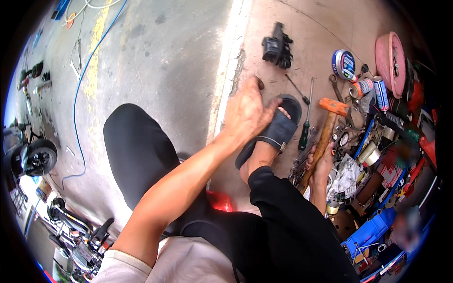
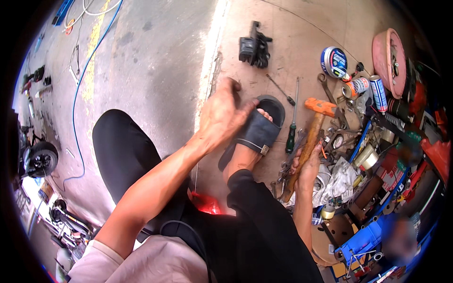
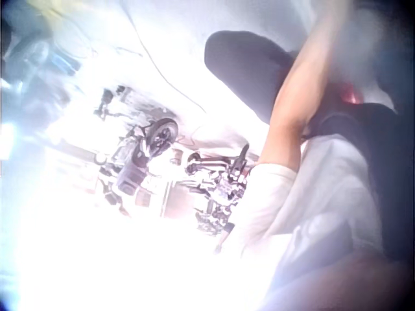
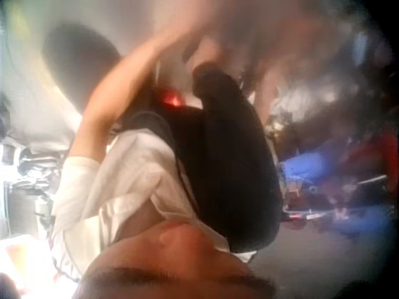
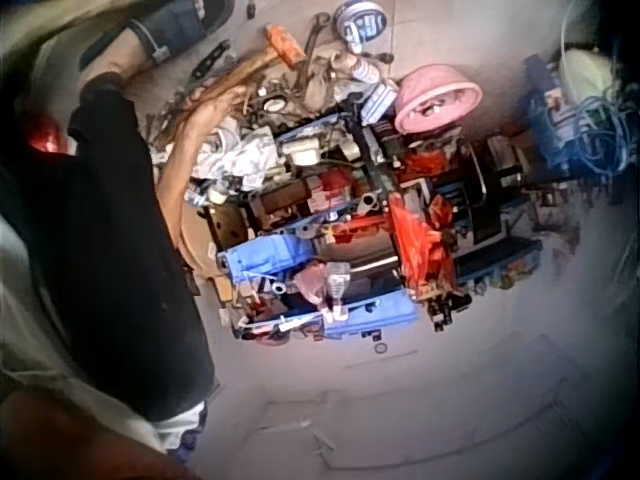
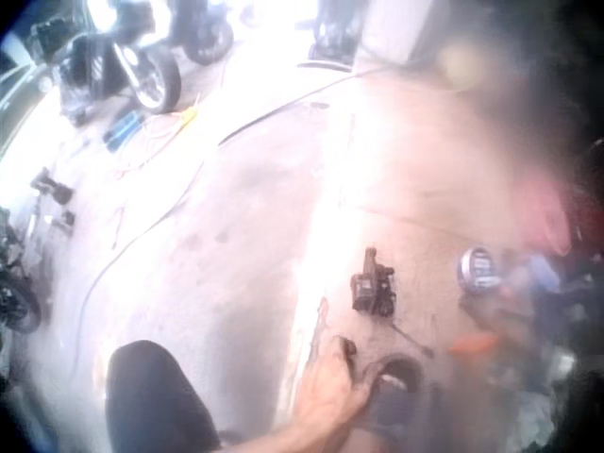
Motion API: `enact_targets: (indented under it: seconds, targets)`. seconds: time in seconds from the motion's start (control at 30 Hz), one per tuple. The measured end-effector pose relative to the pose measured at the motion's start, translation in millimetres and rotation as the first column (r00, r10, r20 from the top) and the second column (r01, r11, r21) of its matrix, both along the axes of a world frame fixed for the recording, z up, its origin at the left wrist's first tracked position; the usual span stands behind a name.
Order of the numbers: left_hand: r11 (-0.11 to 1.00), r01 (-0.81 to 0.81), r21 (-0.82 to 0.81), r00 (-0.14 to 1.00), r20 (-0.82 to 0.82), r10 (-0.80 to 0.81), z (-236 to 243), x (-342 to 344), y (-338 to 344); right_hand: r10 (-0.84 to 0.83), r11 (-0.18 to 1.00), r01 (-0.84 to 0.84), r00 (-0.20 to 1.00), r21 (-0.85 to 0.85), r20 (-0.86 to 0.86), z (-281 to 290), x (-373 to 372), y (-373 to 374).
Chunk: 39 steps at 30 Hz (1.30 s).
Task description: The person uses a hammer to tap a motorcycle brake caliper, then uses a screwdriver to adjust internal components. They spray the caliper with a lubricant and manipulate the parts by hand to test movement.
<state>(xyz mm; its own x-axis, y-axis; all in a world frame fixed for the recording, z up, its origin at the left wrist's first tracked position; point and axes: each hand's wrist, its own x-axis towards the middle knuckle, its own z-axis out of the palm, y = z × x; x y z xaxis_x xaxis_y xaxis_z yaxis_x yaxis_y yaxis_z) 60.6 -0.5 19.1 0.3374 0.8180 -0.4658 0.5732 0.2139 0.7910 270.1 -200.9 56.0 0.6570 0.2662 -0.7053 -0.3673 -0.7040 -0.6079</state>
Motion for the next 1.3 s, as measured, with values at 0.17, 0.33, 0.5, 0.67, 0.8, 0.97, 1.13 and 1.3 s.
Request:
enact_targets:
  seconds: [0.17,0.33,0.5,0.67,0.8,0.97,1.13,1.3]
  targets:
    - [0.899,-0.154,0.410,0.988,0.086,0.129,-15.0,-10.5,47.5,0.008,0.999,-0.007,1.000,-0.053,0.012,-6.7,-14.6,-16.6]
    - [0.946,0.078,0.313,0.997,-0.006,-0.080,-13.9,-5.3,107.7,-0.009,0.999,0.008,0.999,-0.037,-0.035,-7.1,-37.0,-9.9]
    - [0.919,0.175,0.353,0.978,0.046,-0.204,-20.0,20.0,117.3,-0.088,0.996,0.084,0.990,-0.041,-0.112,-5.3,-49.6,-24.0]
    - [0.877,0.283,0.388,0.949,0.015,-0.314,-33.6,30.9,133.7,-0.140,0.988,0.127,0.979,-0.090,-0.150,7.5,-53.4,-45.3]
    - [0.938,0.185,0.292,0.937,0.236,-0.258,-50.6,28.1,134.9,-0.159,0.986,0.149,0.977,-0.080,-0.141,2.7,-56.9,-59.3]
    - [0.979,0.193,0.069,0.916,0.344,-0.205,-35.8,25.1,139.2,-0.081,0.990,0.072,0.994,-0.120,-0.070,-19.5,-61.6,-76.5]
    - [0.957,0.254,-0.142,0.897,0.404,-0.178,-19.6,5.1,148.2,-0.126,0.987,0.109,0.981,-0.116,-0.146,-18.7,-60.3,-62.9]
    - [0.892,0.308,-0.330,0.805,0.590,-0.059,5.9,-12.2,133.1,-0.103,0.990,0.084,0.981,-0.117,-0.166,-29.4,-54.1,-72.5]
